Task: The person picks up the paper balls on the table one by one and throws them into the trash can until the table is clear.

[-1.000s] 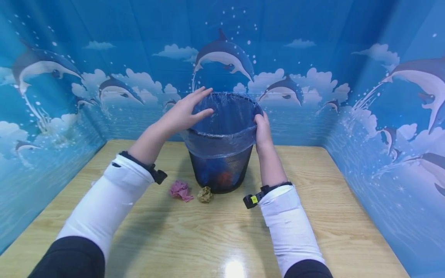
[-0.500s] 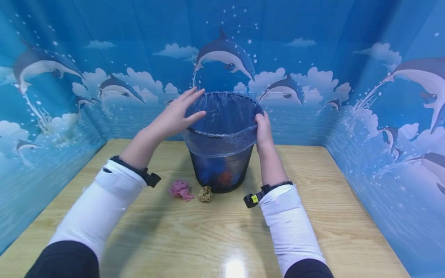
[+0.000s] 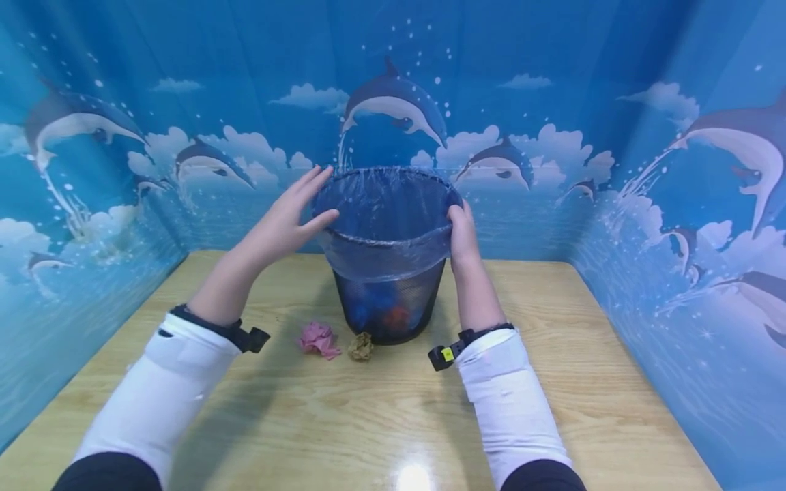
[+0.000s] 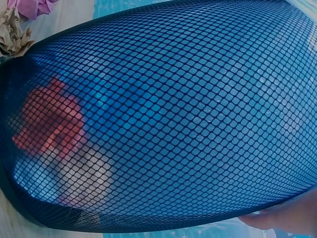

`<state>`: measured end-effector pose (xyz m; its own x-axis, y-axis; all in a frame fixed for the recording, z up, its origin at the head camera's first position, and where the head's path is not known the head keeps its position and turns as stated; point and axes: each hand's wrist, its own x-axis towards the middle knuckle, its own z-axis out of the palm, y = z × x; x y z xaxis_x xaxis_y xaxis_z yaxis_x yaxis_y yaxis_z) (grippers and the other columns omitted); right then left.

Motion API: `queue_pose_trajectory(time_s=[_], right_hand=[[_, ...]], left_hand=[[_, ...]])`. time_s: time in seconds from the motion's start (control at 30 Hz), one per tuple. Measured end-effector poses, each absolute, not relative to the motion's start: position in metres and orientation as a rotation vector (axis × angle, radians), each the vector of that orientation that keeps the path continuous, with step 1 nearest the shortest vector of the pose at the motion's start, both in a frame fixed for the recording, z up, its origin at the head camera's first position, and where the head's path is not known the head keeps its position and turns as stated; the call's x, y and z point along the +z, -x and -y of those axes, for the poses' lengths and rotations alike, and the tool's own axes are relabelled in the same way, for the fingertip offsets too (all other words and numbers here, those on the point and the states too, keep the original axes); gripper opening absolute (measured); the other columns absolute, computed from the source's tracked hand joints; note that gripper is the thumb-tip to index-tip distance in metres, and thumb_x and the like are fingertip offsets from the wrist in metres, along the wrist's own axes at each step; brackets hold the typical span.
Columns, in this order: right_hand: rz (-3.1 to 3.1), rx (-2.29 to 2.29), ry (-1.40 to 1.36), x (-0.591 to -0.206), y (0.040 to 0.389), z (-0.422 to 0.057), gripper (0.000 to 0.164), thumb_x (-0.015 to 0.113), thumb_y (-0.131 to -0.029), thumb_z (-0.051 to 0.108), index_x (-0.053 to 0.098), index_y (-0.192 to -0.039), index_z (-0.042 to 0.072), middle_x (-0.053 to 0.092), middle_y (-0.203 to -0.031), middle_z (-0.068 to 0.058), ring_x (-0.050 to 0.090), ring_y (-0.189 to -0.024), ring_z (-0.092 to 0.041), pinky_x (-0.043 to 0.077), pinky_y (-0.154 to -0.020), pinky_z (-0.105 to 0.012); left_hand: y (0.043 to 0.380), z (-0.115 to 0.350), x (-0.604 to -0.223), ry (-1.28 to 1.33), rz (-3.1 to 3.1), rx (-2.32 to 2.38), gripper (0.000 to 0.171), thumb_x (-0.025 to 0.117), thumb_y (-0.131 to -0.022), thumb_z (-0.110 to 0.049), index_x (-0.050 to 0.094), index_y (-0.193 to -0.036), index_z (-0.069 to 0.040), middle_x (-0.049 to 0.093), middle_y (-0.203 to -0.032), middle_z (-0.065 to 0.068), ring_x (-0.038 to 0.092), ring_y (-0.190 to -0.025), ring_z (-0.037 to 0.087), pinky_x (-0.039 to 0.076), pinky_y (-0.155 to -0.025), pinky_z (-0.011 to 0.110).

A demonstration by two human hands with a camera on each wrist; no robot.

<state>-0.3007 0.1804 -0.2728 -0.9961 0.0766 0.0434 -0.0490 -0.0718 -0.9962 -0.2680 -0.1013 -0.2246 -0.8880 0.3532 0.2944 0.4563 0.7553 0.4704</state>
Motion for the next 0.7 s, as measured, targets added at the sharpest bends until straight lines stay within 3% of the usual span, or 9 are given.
queue_pose_trajectory(time_s=[0.3, 0.53, 0.7], right_hand=[[2.056, 2.243, 0.012, -0.271, 0.301, -0.183, 0.076, 0.028, -0.089, 0.024, -0.006, -0.156, 0.018, -0.013, -0.163, 0.004, 0.001, -0.148, -0.017, 0.017, -0.109, -0.034], [2.064, 2.258, 0.000, -0.270, 0.301, -0.181, 0.075, 0.028, -0.090, 0.024, -0.007, -0.156, 0.019, -0.015, -0.162, 0.005, -0.002, -0.149, -0.017, 0.016, -0.112, -0.034], [2.064, 2.254, 0.010, -0.273, 0.302, -0.181, 0.074, 0.029, -0.089, 0.023, -0.001, -0.157, 0.019, -0.008, -0.164, 0.004, 0.002, -0.149, -0.019, 0.016, -0.116, -0.036]], left_hand=[[0.258, 0.123, -0.240, 0.589, 2.766, -0.864, 0.078, 0.051, -0.096, -0.049, 0.003, -0.156, -0.033, -0.002, -0.164, 0.003, 0.000, -0.151, 0.031, 0.010, -0.117, 0.062], [0.258, 0.144, -0.258, 0.522, 2.773, -0.966, 0.085, 0.053, -0.096, -0.045, -0.004, -0.156, -0.026, -0.005, -0.163, 0.008, 0.000, -0.150, 0.034, 0.010, -0.117, 0.059], [0.262, 0.155, -0.277, 0.483, 2.833, -1.004, 0.087, 0.053, -0.096, -0.046, -0.006, -0.156, -0.024, -0.006, -0.163, 0.013, 0.000, -0.149, 0.036, 0.010, -0.117, 0.060]])
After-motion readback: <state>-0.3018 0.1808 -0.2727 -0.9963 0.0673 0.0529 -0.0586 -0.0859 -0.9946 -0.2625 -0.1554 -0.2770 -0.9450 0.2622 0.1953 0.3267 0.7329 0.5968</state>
